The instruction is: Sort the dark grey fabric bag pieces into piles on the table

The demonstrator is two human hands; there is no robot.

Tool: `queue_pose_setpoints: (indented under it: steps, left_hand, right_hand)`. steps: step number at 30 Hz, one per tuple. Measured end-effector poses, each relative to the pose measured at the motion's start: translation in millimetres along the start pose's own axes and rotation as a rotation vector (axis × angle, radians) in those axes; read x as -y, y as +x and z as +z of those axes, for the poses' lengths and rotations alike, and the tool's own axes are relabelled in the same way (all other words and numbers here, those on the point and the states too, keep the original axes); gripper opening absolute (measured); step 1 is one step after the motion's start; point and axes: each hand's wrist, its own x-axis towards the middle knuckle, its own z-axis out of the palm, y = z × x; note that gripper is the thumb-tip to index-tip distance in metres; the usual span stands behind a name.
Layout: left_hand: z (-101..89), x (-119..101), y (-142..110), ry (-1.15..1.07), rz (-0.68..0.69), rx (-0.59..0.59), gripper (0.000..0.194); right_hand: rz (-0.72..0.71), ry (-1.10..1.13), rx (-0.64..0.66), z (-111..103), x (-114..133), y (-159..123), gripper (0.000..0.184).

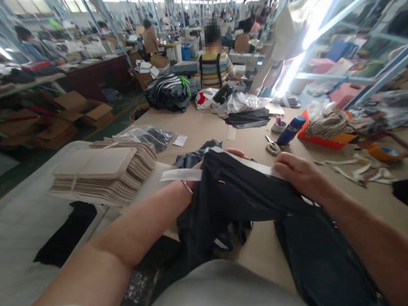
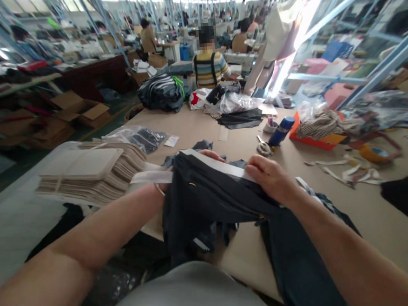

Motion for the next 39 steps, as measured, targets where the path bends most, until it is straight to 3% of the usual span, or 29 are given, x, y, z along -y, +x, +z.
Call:
queue_pose_setpoints:
  steps: [2, 4, 6, 10, 14, 16, 18, 20, 24, 27, 29, 33, 36, 39]
  left_hand:
    - [3.1, 28, 0, -0.166, -0.105, -0.018, 0.03]
    - [4.5, 59, -4, -0.213, -0.16, -0.082, 0.027]
    - [3.0, 84, -14, -0.253, -0.243, -0.131, 0.038]
    - [-5.3, 104, -45, -0.355, -0.383, -0.124, 0.061]
    - [1.1, 106, -60, -0.164, -0.367, -0.147, 0.05]
    - [11.4, 110, -57, 0.011, -0.337, -0.191, 0.042]
    - [22.3, 113, -50, 0.109, -0.311, -0.226, 0.028]
    - [31.4, 113, -43, 0.147, -0.287, -0.249, 0.022]
    - [41.4, 105, -37, 0.193, -0.266, -0.268, 0.023]
    - [44.5, 94, -37, 0.298, -0.285, -0.157, 0.026]
    - [48.1, 86, -35, 0.34, -0.324, -0.05, 0.03]
    - [59.5, 70, -26, 0.337, -0.397, 0.03, 0.033]
    - [62.4, 60, -15, 0.376, -0.374, -0.027, 0.034]
    - [51.3, 48, -5, 0.478, -0.226, -0.198, 0.036]
  right_hand:
    - [0.118, 0.021, -0.083, 9, -21, -20, 0.03]
    - [0.272, 0.153, -0.082, 28, -46, -41, 0.033]
    - [0.417, 0.323, -0.082, 51, -72, -61, 0.036]
    - [0.523, 0.447, -0.171, 78, -112, -91, 0.04]
    - [0.487, 0.374, -0.209, 76, -107, -108, 0.037]
    - [0.348, 0.302, -0.205, 74, -92, -114, 0.03]
    - [0.155, 0.217, -0.122, 76, -75, -120, 0.023]
    - [0.054, 0.143, 0.007, 81, -64, -125, 0.023]
    - [0.121, 0.08, 0.116, 93, -67, -131, 0.046]
    - [0.171, 0.254, 0.1, 91, -82, -127, 0.025]
    - [0.195, 0.473, 0.118, 86, -91, -123, 0.019]
    - [0.196, 0.688, 0.211, 74, -98, -113, 0.038]
    - [0.214, 0.64, 0.183, 55, -87, -109, 0.036]
    - [0.155, 0.35, 0.013, 11, -69, -118, 0.026]
